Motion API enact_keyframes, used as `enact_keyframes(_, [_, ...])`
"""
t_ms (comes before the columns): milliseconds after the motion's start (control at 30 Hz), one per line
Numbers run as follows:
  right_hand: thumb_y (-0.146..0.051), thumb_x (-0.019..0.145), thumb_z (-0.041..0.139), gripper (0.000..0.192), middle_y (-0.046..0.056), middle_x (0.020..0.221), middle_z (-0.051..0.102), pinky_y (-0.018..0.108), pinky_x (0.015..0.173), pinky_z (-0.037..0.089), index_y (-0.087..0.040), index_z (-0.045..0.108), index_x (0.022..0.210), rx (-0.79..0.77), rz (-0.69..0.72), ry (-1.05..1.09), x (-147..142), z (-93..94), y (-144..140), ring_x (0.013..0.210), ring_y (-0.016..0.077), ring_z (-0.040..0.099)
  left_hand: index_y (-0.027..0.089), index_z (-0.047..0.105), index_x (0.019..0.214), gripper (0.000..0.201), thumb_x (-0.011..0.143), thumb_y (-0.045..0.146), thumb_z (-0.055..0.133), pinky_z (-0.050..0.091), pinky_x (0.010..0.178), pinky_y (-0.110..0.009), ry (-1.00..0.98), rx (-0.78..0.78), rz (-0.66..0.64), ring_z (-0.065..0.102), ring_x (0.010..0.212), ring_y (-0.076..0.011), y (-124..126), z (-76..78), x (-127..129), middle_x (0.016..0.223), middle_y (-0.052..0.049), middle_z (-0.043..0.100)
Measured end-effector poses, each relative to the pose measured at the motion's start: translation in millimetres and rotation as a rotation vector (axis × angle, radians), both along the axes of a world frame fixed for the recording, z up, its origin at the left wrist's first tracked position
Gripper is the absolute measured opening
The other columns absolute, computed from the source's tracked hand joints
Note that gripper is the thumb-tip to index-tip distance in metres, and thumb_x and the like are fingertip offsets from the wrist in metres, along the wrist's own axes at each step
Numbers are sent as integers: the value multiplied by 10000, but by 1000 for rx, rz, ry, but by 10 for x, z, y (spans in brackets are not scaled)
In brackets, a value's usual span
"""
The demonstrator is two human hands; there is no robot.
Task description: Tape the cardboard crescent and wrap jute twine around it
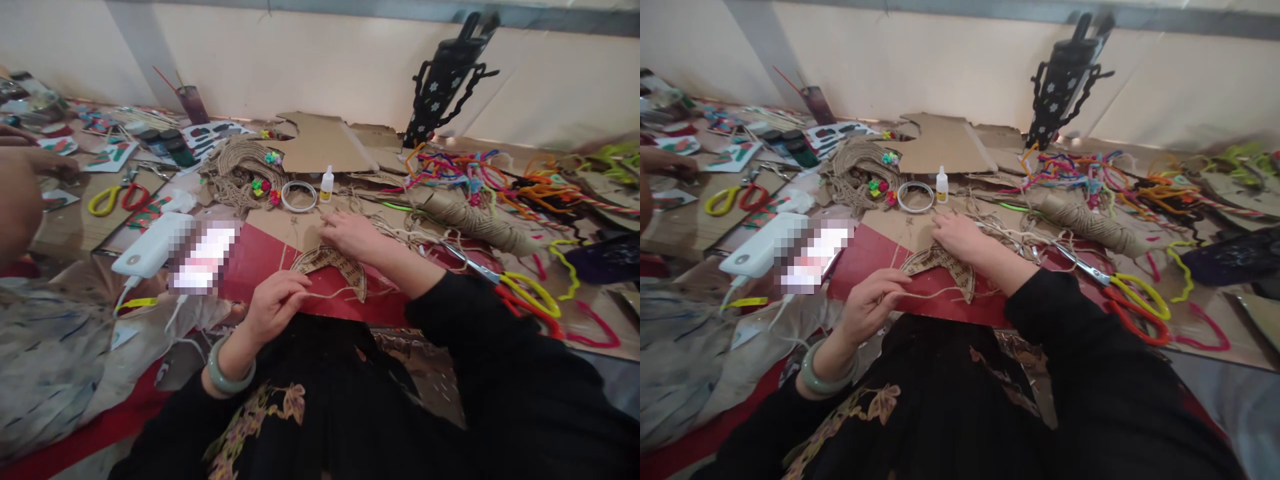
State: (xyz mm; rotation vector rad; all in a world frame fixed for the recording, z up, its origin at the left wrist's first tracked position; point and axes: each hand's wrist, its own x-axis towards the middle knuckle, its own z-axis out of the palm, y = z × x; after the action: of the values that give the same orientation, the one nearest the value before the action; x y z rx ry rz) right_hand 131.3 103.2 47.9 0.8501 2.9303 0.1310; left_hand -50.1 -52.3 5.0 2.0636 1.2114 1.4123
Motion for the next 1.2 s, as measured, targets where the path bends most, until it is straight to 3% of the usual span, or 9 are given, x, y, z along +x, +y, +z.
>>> enact_keyframes(67, [-175,930,430,282,166,1338,557,382,899,435,-126,681,1050,-6,46,-11,-76,-34,68,1139,285,560,179,673,784,154,882,224,563,522,923,-360,51,-33,45,651,1025,-204,27,-50,-51,1029,-119,710])
enact_keyframes(200, [-185,914,458,244,128,1168,661,330,869,430,-128,686,978,-94,19,148,-64,4,89,1041,241,606,176,721,790,237,881,309,548,427,1046,-476,240,-179,130,493,1291,-297,145,-166,-120,1373,-167,539])
enact_keyframes(467, [-219,883,513,225,62,935,733,276,717,413,-180,701,1000,-208,-144,425,13,164,55,841,194,643,215,733,804,226,888,301,542,412,1025,-501,398,-250,196,564,1204,-278,220,-171,-17,1284,-117,622])
enact_keyframes(700, [-229,871,516,289,124,1099,699,371,828,434,-158,691,1089,107,-349,529,195,200,267,991,274,623,186,715,770,238,879,308,543,462,1003,-451,209,-242,168,592,1163,-261,178,-162,-77,1262,-143,628])
enact_keyframes(767, [-233,878,512,296,122,1132,685,376,857,440,-155,679,1109,32,-319,590,223,191,153,1029,269,612,180,697,752,228,876,302,550,476,995,-425,145,-226,183,612,1131,-244,163,-153,-80,1218,-142,650])
enact_keyframes(900, [-278,913,503,254,52,979,731,285,770,472,-199,688,1068,-543,-20,493,91,106,-392,882,182,656,181,670,745,223,888,311,559,489,979,-399,50,-139,207,630,1087,-217,140,-97,-20,1133,-120,686])
enact_keyframes(933, [-272,905,524,253,58,1012,728,277,776,471,-190,680,1086,-608,50,466,47,76,-527,899,180,659,184,667,750,224,893,319,560,488,978,-400,36,-114,212,628,1087,-214,133,-76,4,1120,-113,691])
enact_keyframes(1067, [-237,942,460,272,73,949,744,272,732,471,-176,700,1054,-590,39,434,93,1,-783,832,178,677,197,651,712,260,898,360,568,432,1025,-448,77,-28,203,625,1095,-223,91,-5,78,1061,-85,715])
enact_keyframes(1200, [-256,944,445,304,54,987,749,259,760,488,-207,711,1082,-503,-50,461,653,57,-594,860,167,691,205,667,788,240,915,362,537,418,1033,-464,136,-43,150,602,1150,-238,81,-6,37,1095,-88,712])
